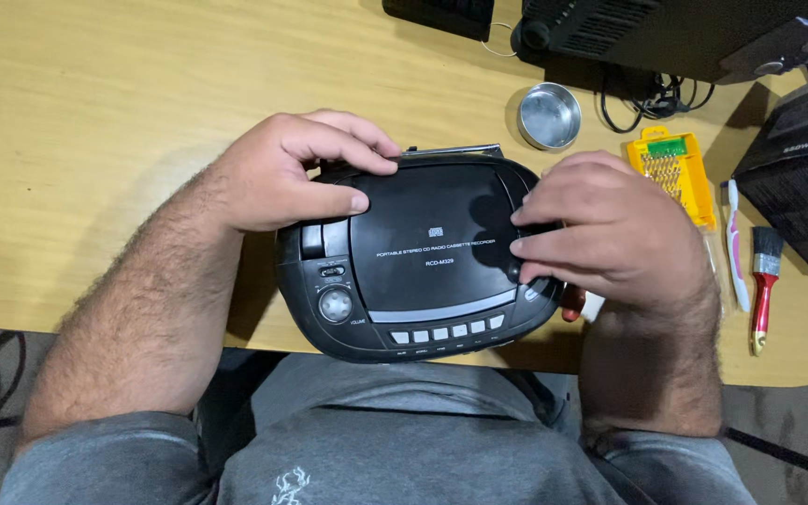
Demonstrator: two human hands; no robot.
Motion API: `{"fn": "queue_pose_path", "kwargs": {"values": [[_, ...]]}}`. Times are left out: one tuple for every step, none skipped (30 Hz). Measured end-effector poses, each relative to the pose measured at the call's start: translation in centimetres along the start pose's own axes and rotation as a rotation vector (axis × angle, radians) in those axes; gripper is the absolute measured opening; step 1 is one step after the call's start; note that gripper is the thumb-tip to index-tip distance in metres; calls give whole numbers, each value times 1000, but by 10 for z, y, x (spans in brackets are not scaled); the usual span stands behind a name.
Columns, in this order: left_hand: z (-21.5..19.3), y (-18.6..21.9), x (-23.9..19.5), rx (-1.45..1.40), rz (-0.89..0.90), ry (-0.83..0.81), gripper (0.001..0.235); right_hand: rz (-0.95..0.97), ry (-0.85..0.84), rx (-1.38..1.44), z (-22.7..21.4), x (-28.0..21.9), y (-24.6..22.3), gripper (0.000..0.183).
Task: The person places a CD into a portable CD player, closes the lid, and presses buttons on the front panel. They then open the cassette compartment and press additional buttons while holding the device.
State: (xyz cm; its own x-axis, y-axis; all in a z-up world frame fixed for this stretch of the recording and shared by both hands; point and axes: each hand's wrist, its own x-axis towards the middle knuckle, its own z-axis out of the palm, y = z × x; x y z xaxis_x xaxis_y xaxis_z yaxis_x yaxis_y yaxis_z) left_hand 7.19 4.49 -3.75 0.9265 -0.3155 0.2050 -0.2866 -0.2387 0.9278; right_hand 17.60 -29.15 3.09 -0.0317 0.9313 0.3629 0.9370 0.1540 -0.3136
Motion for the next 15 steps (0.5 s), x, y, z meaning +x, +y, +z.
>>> {"fn": "queue_pose_path", "kwargs": {"values": [[1,0,0,2,-1,4,36,-4,0,0,4,-5,1,25],[0,0,0,18,3,2,34,-20,21,-32,7,-10,2,29],[0,0,0,33,5,0,32,-36,43,-63,11,-14,4,34],[0,0,0,35,4,5,32,-42,42,-62,12,-12,1,34],[-1,0,0,51,10,-2,33,-46,37,-96,13,-11,-1,29],[0,-1,1,63,16,-12,33,-47,31,-129,14,-11,-4,25],[-1,-1,1,62,14,-9,33,-49,29,-126,16,-11,-2,25],[-1,0,1,71,20,-19,33,-81,47,-145,17,-13,-1,24],[-2,0,1,80,26,-29,33,-113,64,-163,19,-14,0,23],[-2,1,2,79,25,-30,33,-112,65,-162,20,-15,2,23],[-2,1,2,60,19,-40,33,-121,57,-127,20,-16,5,24],[-2,1,2,43,14,-50,32,-132,51,-92,21,-17,7,24],[-2,2,3,44,13,-51,32,-132,52,-92,21,-16,8,24],[-2,3,3,40,0,-58,32,-133,69,-64,21,-15,9,23],[-1,3,4,35,-13,-64,32,-135,86,-36,22,-15,10,24]]}}
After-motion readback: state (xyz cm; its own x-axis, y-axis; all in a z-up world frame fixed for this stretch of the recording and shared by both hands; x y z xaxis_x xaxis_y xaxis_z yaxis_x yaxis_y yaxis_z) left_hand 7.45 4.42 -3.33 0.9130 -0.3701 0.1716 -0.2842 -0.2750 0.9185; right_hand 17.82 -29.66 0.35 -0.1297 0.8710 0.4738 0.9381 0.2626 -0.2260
